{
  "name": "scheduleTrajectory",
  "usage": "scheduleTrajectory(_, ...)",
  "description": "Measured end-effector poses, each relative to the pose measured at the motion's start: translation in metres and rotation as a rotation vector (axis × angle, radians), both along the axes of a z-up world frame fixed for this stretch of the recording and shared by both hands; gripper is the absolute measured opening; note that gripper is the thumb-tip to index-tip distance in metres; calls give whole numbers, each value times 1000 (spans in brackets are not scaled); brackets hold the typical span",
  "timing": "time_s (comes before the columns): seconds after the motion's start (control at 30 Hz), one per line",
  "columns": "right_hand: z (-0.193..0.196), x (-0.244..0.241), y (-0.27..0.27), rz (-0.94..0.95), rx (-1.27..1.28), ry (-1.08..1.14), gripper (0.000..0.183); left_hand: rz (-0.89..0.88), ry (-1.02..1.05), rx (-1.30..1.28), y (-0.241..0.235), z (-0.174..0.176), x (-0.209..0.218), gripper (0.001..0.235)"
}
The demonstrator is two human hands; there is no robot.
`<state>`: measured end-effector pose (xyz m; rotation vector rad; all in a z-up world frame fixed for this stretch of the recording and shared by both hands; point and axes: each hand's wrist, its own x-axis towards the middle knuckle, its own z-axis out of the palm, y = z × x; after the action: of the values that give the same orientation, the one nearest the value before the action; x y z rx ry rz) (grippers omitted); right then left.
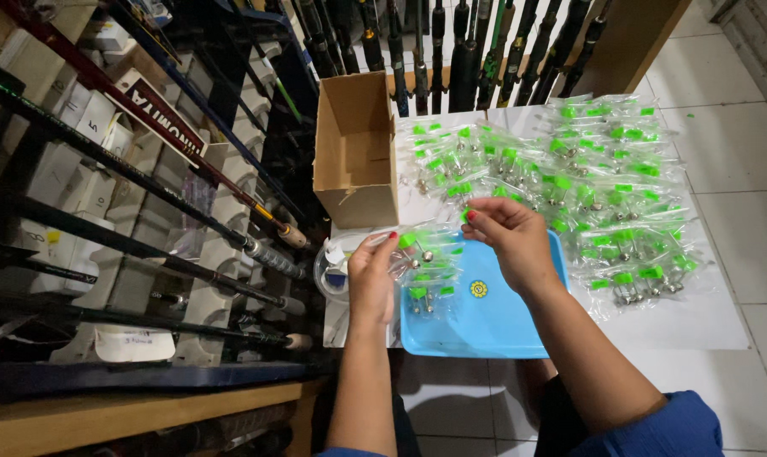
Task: The person places small green fishing lures into clear plastic bags and arranges them in a blue tray. The person then picks up the packaged lures from the tray and places them onto a white table surface.
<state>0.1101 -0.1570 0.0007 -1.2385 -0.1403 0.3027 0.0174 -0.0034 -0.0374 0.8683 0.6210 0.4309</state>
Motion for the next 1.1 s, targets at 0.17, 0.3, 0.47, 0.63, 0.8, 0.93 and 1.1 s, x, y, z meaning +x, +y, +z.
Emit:
scheduleTrajectory(0.17,24,-10,-3,61,51,-107,42,28,-35,76,-11,5,4,14)
scheduleTrajectory(0.3,25,-13,2,96,69,-231,42,59,-114,134,-22,5,8,16)
scheduleTrajectory(0.47,24,-19,7,106,-39,-284,33,36,-145,167,-33,19,5,15)
scheduleTrajectory(0.63,26,-19,8,13,-87,-293,26,5,-160,140,-42,46,-3,17)
scheduleTrajectory(0.8,23,-19,9,46,-101,-313,25,-64,-156,149,-41,35,2,34)
scheduleTrajectory(0.93,24,-18,8,21,-110,-318,24,-70,-145,196,-36,22,4,32)
scheduleTrajectory(1.1,28,-18,4,-74,-88,-215,26,15,-117,252,-44,36,3,25)
